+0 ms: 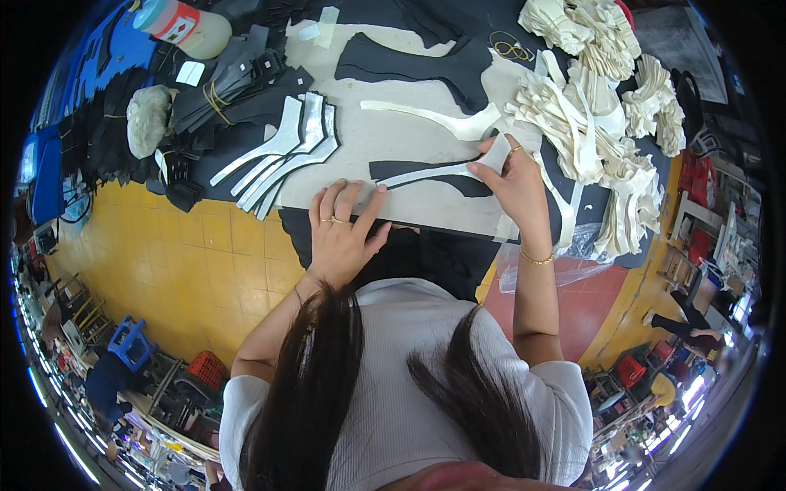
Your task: The person aligns and folds white fabric strips onto black fabric pieces on a work table. They repeatedly pick up, position, and fold the strips, then place them aside. The process is continuous and repetitive throughout the clip.
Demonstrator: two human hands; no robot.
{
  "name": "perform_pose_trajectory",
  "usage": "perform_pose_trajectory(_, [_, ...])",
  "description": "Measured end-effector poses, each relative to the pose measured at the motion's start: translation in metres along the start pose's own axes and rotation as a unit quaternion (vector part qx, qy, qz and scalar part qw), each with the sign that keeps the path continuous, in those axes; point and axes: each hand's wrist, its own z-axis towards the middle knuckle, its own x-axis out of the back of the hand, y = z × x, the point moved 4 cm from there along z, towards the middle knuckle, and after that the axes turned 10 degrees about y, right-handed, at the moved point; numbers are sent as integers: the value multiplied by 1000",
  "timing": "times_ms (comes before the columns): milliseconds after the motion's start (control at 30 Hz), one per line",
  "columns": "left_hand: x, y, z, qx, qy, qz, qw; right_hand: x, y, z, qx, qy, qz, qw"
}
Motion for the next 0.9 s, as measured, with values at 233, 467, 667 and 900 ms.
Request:
perform_pose_trajectory(233, [-1,1,0,-2,-5,-1,1000,-3,-3,-3,12,5,-21,1000])
perform_pose_trajectory(467, [-1,1,2,-7,-7,3,1000,-5,-6,-7,31,16,-45,998])
perform_pose_trajectory(667, [5,9,7,29,12,-21,999,-13,-9,-14,117,40,-81,989])
perform_pose_trajectory(900, [-29,69,33,-79,-47,-148,985,-10,-6,-16,121,96,-76,985])
